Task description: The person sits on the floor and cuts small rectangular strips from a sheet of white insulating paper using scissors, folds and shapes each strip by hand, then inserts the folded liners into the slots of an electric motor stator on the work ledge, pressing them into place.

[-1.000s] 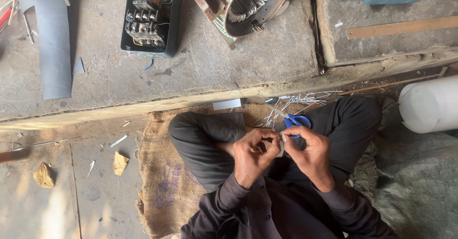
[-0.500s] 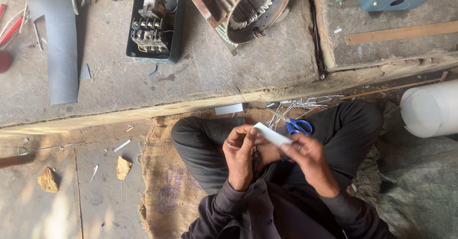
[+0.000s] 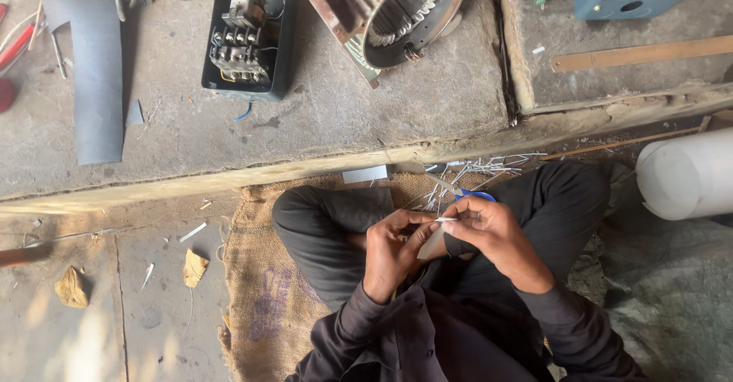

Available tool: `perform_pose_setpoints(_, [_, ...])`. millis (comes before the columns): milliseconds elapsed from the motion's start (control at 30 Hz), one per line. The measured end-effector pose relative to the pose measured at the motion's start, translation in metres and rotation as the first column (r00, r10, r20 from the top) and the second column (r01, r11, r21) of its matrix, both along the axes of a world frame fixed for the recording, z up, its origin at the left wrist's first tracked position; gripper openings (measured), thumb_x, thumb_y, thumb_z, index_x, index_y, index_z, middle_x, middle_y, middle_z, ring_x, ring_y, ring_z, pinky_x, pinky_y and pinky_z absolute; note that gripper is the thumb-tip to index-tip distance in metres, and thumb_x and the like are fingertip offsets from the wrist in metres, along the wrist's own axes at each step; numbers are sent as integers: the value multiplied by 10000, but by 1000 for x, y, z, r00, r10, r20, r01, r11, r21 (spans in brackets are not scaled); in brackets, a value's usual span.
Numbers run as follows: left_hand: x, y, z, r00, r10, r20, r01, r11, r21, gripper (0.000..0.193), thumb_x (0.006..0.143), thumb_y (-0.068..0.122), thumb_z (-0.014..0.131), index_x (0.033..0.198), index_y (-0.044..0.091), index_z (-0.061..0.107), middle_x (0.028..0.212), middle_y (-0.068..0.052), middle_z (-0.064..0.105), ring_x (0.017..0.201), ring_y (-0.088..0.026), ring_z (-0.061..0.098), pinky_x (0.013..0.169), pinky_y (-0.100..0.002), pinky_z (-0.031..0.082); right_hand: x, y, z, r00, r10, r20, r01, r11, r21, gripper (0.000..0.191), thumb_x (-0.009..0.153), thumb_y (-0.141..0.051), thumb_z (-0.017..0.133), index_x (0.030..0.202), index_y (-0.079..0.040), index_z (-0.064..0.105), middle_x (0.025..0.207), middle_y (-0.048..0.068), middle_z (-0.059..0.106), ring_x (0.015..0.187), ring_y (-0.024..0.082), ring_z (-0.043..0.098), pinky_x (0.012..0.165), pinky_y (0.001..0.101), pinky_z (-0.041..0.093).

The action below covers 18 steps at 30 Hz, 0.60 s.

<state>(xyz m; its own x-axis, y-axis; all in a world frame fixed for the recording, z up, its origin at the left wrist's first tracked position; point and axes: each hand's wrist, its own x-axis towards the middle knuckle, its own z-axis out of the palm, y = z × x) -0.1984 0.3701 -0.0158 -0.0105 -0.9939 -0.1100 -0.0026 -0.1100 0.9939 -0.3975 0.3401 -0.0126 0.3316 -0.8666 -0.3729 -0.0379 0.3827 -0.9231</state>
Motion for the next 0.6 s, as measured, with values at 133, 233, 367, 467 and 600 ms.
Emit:
perform_pose_setpoints(133, [0,5,4,981,39,188,-25,997,-79,134,882,68,797,1008,27,779,935,-66,779,730,-115,709,653,-262,568,-8,-2,-6,998,48,41,-50,997,53,174,918,-124,740,1017,18,731,924,9,686,874,62,610,774,235,496])
perform_pose_setpoints(233, [1,5,6,959,46,279,-7,990,-140,144,867,70,806,1004,36,777,914,-78,767,701,-141,708,633,-268,561,-11,-3,-8,997,73,38,-74,997,31,171,901,-114,764,989,29,730,936,-2,677,901,64,603,811,235,482])
perform_pose_setpoints(367, [2,4,10,952,40,302,7,988,-152,137,866,76,806,995,39,773,909,-79,763,710,-143,721,634,-264,569,-6,-4,-5,999,26,46,-29,998,58,146,866,-94,771,952,8,713,907,-14,714,900,69,658,806,250,508])
perform_pose_setpoints(467, [2,4,10,968,-18,250,36,997,-68,162,873,80,789,1027,37,763,913,-80,761,730,-135,736,631,-264,568,2,-2,0,937,-64,-343,-86,910,-407,112,854,-101,797,907,-19,744,847,13,724,821,114,678,759,275,520])
perform_pose_setpoints(600, [5,1,6,982,-72,176,92,990,-106,157,910,91,775,1053,27,763,998,-86,775,803,-133,732,671,-261,581,5,-3,9,930,-20,-366,-156,882,-444,138,832,-114,766,933,-30,726,872,22,741,836,113,719,770,265,547])
